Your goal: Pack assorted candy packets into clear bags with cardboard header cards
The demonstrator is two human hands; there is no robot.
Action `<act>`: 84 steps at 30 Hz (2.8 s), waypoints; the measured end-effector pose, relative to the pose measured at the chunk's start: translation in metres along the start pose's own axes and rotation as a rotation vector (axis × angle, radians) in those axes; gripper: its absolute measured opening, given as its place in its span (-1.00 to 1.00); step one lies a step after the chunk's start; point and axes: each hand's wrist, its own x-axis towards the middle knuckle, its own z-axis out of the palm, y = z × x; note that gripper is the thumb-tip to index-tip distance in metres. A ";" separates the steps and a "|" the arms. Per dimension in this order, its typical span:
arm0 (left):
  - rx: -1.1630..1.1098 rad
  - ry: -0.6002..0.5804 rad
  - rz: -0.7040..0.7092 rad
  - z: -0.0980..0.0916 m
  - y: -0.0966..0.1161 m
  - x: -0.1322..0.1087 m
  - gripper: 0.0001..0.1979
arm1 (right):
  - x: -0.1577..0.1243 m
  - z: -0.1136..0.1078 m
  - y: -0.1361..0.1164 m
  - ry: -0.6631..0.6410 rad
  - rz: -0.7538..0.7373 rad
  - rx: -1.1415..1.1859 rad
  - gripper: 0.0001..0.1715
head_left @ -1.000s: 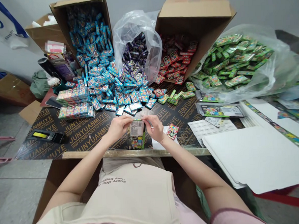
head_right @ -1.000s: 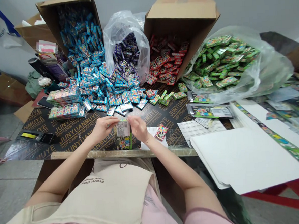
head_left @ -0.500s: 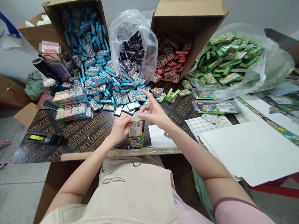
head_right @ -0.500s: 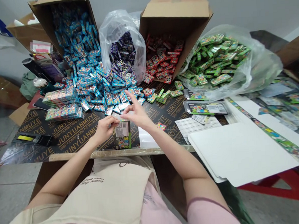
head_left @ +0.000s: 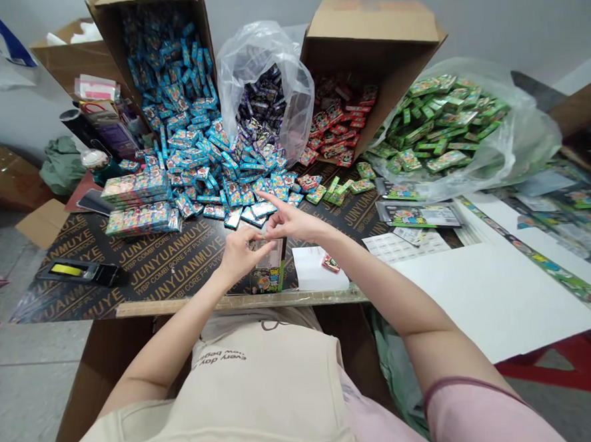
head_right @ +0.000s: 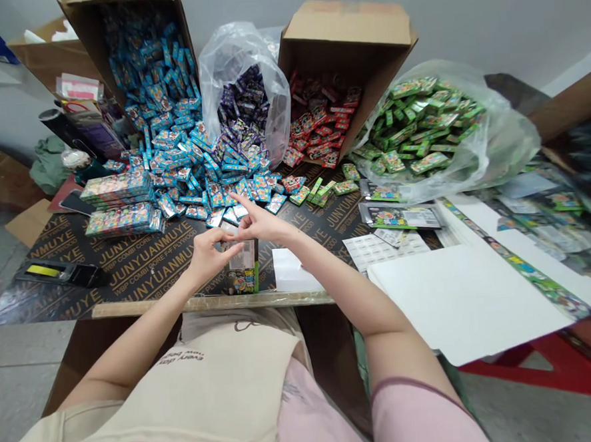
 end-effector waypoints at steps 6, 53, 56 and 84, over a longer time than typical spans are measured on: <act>0.065 0.016 -0.068 0.008 -0.003 -0.001 -0.83 | 0.000 0.008 0.010 0.152 0.071 0.091 0.06; -0.604 0.394 -0.707 -0.025 -0.054 -0.021 -0.41 | -0.030 0.032 0.065 0.911 -0.107 0.294 -0.07; -0.226 0.352 -0.536 -0.030 -0.049 -0.031 -0.20 | -0.029 0.018 0.041 0.896 -0.281 0.033 -0.11; -0.383 -0.251 -0.419 -0.037 0.011 0.009 -0.85 | -0.048 0.043 0.006 0.535 -0.119 0.044 -0.34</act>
